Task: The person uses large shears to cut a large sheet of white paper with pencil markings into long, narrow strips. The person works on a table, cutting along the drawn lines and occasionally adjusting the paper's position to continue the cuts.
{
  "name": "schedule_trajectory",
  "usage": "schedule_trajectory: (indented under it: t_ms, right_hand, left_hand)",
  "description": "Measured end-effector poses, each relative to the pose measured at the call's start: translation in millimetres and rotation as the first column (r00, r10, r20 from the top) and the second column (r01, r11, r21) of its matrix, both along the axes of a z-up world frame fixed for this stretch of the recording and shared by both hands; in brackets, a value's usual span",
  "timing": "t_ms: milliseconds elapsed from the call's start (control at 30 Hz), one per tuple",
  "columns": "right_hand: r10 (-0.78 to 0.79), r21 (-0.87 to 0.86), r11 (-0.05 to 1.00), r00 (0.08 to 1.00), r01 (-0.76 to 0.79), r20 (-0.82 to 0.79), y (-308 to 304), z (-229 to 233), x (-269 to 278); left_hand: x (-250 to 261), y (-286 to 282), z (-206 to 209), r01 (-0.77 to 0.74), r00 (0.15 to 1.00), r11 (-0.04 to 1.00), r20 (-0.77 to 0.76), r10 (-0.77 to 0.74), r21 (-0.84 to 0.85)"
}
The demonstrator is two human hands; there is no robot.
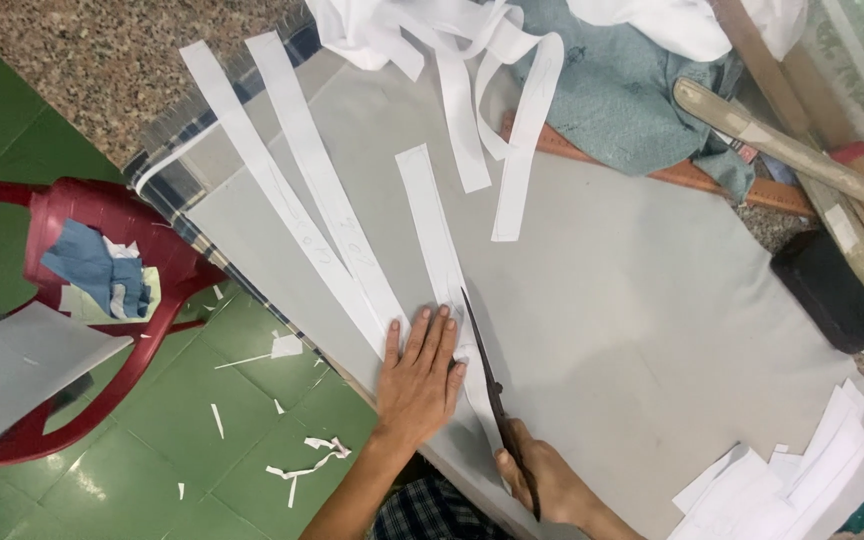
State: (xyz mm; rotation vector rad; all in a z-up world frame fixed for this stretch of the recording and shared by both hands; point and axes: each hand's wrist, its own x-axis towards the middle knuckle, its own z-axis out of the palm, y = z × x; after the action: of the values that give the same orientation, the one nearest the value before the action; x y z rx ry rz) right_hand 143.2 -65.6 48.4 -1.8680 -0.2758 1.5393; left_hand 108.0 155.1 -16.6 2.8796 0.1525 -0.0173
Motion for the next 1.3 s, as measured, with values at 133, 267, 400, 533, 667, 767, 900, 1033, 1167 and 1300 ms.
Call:
schedule_trajectory:
  t_ms: [133, 267, 400, 533, 667, 767, 900, 1033, 1167, 1300]
  right_hand:
    - [-0.112, -0.052, 0.993, 0.992, 0.108, -0.065, 10.0, 7.0, 4.4]
    - [-0.12, -0.106, 0.988, 0.99, 0.112, -0.074, 27.3, 41.0, 17.0]
    - [-0.1, -0.057, 0.993, 0.995, 0.099, -0.027, 11.9, 11.1, 3.9]
    - [-0.062, -0.066, 0.996, 0.998, 0.061, -0.018, 8.7, -2.3, -0.1]
    - [-0.073, -0.115, 0.991, 0.997, 0.074, 0.01, 12.2, -4.1, 1.4]
    - [-0.102, -0.131, 0.986, 0.994, 0.107, 0.04, 20.1, 9.0, 4.5]
    - [-0.038, -0.087, 0.996, 0.999, 0.035, -0.027, 17.6, 14.9, 11.4]
    - [-0.011, -0.16, 0.987, 0.999, 0.004, -0.041, 32.6, 22.6, 28.8]
    - [-0.023, -0.11, 0.993, 0.999, 0.028, 0.042, 52.1, 24.9, 44.2]
    - [-0.004, -0.102, 0.995, 0.997, 0.011, 0.071, 53.1, 5.6, 42.0]
  left_hand:
    - [17.6, 20.5, 8.1, 0.002, 1.0, 0.994, -0.011, -0.003, -0.112]
    - [67.1, 65.2, 13.8, -0.014, 1.0, 0.999, 0.01, 0.013, 0.05]
    - [92.3, 87.9, -4.4, 0.045, 0.999, 0.995, -0.008, -0.044, 0.087]
    - [93.7, 89.0, -3.2, 0.05, 0.999, 0.994, -0.005, -0.05, 0.094]
    - [94.4, 89.8, -3.6, 0.046, 0.999, 0.997, -0.013, -0.045, 0.068]
    - [94.8, 89.6, -1.5, 0.045, 0.999, 0.996, -0.024, -0.044, 0.074]
    - [95.0, 89.7, -0.4, 0.042, 0.999, 0.997, -0.032, -0.039, 0.071]
    - [94.4, 89.8, -0.5, 0.042, 0.999, 0.997, -0.001, -0.042, 0.057]
    - [93.9, 90.0, -2.6, 0.049, 0.998, 0.996, -0.047, -0.045, 0.079]
    - [95.5, 91.4, 0.7, 0.053, 0.997, 0.996, -0.052, -0.049, 0.075]
